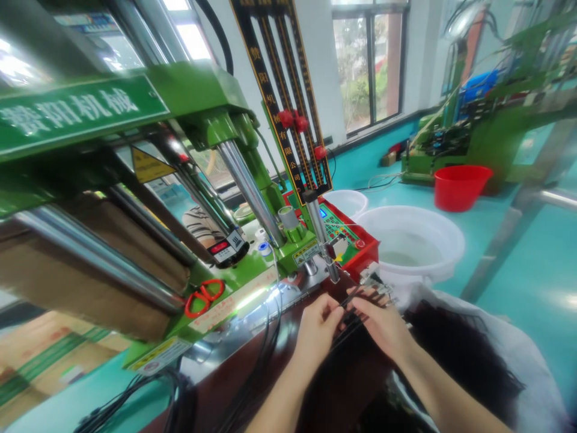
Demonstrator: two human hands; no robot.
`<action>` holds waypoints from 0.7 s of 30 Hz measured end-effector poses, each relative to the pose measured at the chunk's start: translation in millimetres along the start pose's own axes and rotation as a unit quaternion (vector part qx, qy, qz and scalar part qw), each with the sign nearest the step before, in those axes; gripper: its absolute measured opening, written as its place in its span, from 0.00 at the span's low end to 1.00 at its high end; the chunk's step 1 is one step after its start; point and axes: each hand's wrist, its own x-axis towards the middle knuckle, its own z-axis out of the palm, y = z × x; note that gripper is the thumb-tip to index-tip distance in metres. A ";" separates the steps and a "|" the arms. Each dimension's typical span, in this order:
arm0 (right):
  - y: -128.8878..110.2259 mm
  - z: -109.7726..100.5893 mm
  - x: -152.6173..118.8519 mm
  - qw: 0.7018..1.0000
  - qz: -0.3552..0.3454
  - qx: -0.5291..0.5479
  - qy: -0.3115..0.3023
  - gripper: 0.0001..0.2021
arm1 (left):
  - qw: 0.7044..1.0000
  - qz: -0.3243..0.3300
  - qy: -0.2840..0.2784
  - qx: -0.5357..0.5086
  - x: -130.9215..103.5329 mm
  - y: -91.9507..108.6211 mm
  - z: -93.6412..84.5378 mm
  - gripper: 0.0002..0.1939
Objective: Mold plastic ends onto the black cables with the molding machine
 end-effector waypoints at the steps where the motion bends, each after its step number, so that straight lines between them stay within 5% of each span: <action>1: 0.1 0.1 -0.2 1.000 -0.003 -0.003 0.012 0.08 | 1.000 0.002 0.004 0.008 -0.4 -0.4 0.2 0.09; 9: -7.2 4.3 -0.6 0.999 -0.026 0.012 0.020 0.05 | 1.000 0.009 -0.002 -0.008 -2.0 4.1 -0.5 0.10; 13: -13.6 -3.8 1.6 0.998 -0.011 -0.052 -0.024 0.09 | 0.980 -0.084 -0.121 -0.134 -4.8 6.9 2.9 0.14; 18: -23.1 -9.2 -8.6 0.971 0.114 -0.107 -0.182 0.12 | 0.881 -0.203 -0.294 -0.312 -33.5 2.2 22.8 0.21; 21: -20.3 -4.3 -21.2 0.916 0.230 -0.173 -0.279 0.13 | 0.872 -0.176 -0.205 -0.407 -54.9 -10.4 44.6 0.23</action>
